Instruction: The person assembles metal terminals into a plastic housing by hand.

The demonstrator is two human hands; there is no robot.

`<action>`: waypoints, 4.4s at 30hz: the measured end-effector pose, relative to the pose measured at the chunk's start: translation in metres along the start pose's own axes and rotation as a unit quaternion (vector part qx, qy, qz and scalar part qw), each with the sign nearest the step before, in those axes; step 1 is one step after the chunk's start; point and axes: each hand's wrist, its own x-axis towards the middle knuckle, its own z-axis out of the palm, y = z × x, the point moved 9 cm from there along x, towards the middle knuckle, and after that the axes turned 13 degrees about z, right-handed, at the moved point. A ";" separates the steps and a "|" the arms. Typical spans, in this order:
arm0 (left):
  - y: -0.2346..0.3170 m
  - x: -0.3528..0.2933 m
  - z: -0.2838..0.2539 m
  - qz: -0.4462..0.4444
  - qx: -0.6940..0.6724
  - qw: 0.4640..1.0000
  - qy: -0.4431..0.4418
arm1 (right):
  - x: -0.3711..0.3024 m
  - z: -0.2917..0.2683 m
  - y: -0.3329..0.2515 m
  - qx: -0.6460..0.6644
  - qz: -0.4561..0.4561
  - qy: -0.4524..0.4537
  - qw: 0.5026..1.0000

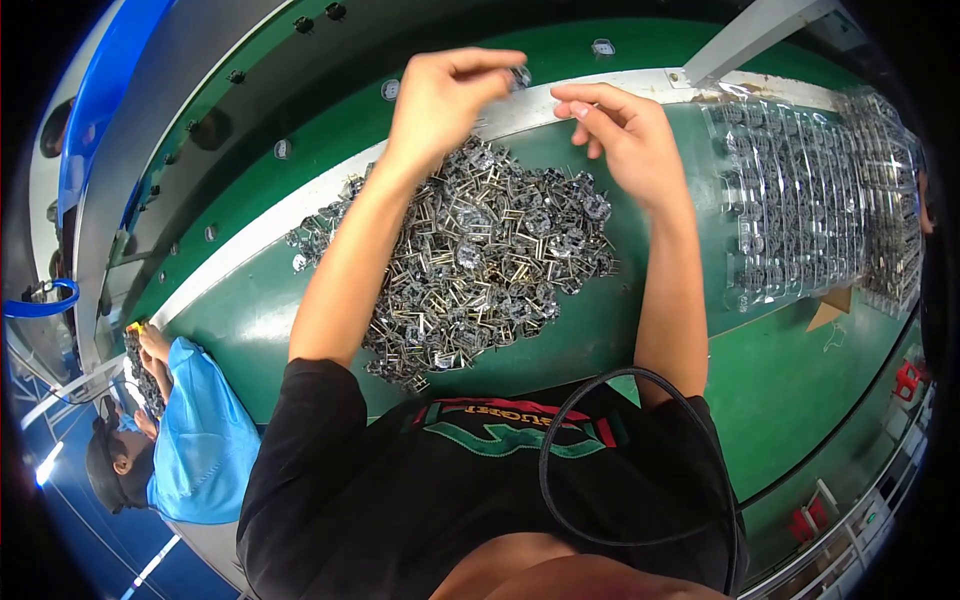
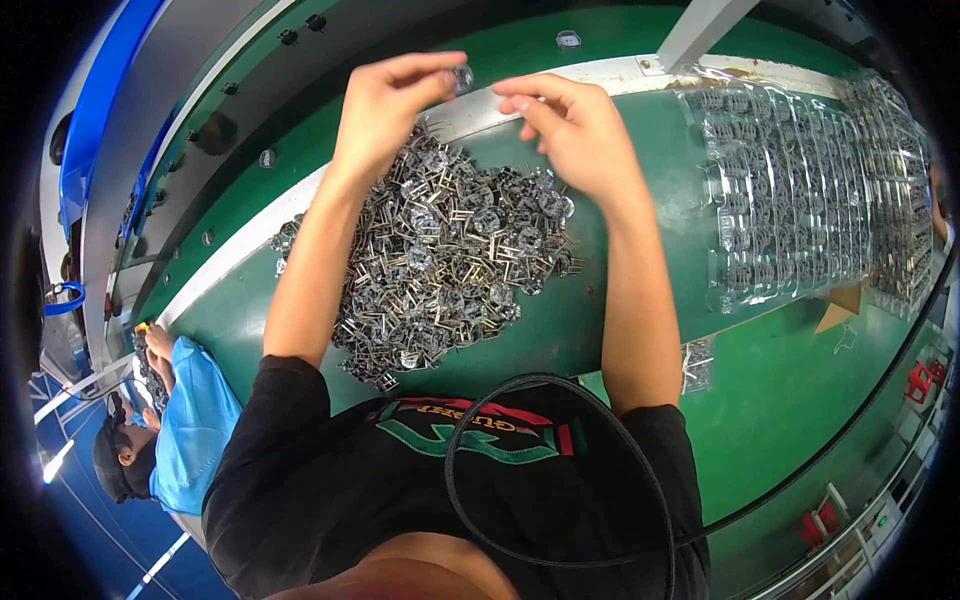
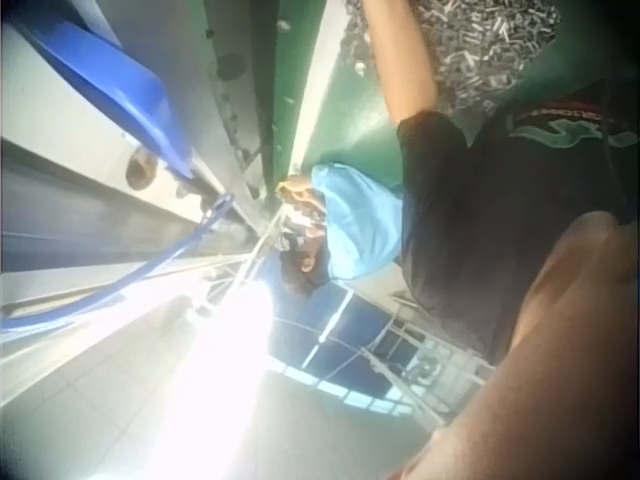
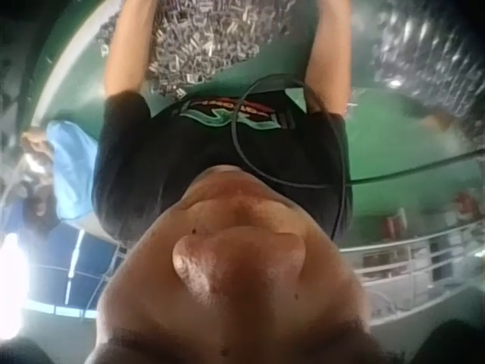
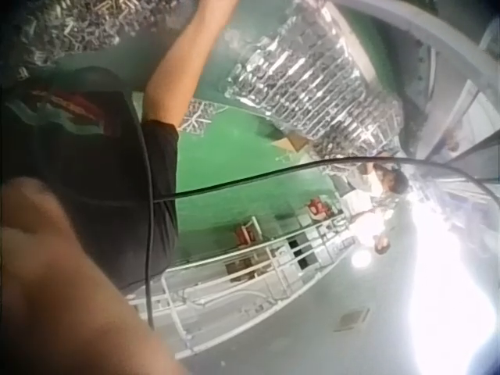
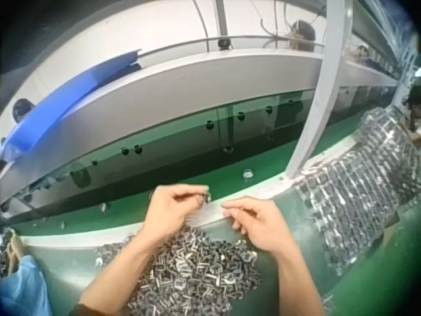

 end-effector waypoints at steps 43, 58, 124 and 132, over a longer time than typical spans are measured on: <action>0.024 -0.027 0.025 -0.012 -0.121 0.992 -0.030 | -0.028 -0.009 -0.038 0.038 -0.191 0.124 0.973; 0.022 -0.040 0.022 0.025 -0.016 0.999 -0.034 | -0.045 0.025 -0.060 -0.197 -0.299 0.171 0.918; 0.032 -0.033 0.031 -0.004 -0.172 0.985 -0.029 | -0.051 0.012 -0.067 -0.137 -0.362 0.184 0.904; 0.037 -0.034 0.021 0.011 -0.211 0.977 0.010 | -0.045 0.010 -0.056 -0.081 -0.231 0.213 0.946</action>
